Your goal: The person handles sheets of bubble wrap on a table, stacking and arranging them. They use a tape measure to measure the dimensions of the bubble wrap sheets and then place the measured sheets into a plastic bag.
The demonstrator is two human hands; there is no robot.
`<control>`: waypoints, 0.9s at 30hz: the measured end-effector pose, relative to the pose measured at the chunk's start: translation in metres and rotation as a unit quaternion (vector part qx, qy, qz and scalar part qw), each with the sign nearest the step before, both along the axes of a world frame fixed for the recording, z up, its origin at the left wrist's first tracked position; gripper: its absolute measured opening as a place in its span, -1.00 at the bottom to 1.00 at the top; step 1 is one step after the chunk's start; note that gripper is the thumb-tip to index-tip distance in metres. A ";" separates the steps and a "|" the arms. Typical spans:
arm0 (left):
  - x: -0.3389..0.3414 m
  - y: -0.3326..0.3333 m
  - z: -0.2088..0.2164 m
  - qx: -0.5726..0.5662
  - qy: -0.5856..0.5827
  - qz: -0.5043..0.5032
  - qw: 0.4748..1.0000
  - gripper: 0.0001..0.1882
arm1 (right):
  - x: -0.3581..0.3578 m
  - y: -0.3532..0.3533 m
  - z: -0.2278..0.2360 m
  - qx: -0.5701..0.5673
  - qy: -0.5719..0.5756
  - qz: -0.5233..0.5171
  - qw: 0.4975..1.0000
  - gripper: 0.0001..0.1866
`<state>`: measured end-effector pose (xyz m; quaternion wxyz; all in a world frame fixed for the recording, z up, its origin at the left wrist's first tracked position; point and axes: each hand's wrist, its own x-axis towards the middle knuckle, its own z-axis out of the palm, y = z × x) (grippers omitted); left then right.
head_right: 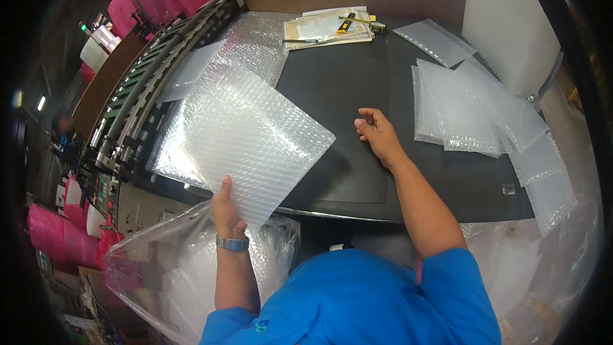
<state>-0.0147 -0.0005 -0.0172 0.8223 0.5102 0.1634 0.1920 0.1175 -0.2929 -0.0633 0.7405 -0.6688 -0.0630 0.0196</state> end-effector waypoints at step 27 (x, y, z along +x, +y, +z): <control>0.001 -0.004 -0.038 0.193 0.102 0.010 0.976 -0.34 | 0.317 -0.068 0.010 -0.548 -0.088 -0.141 0.820 -0.32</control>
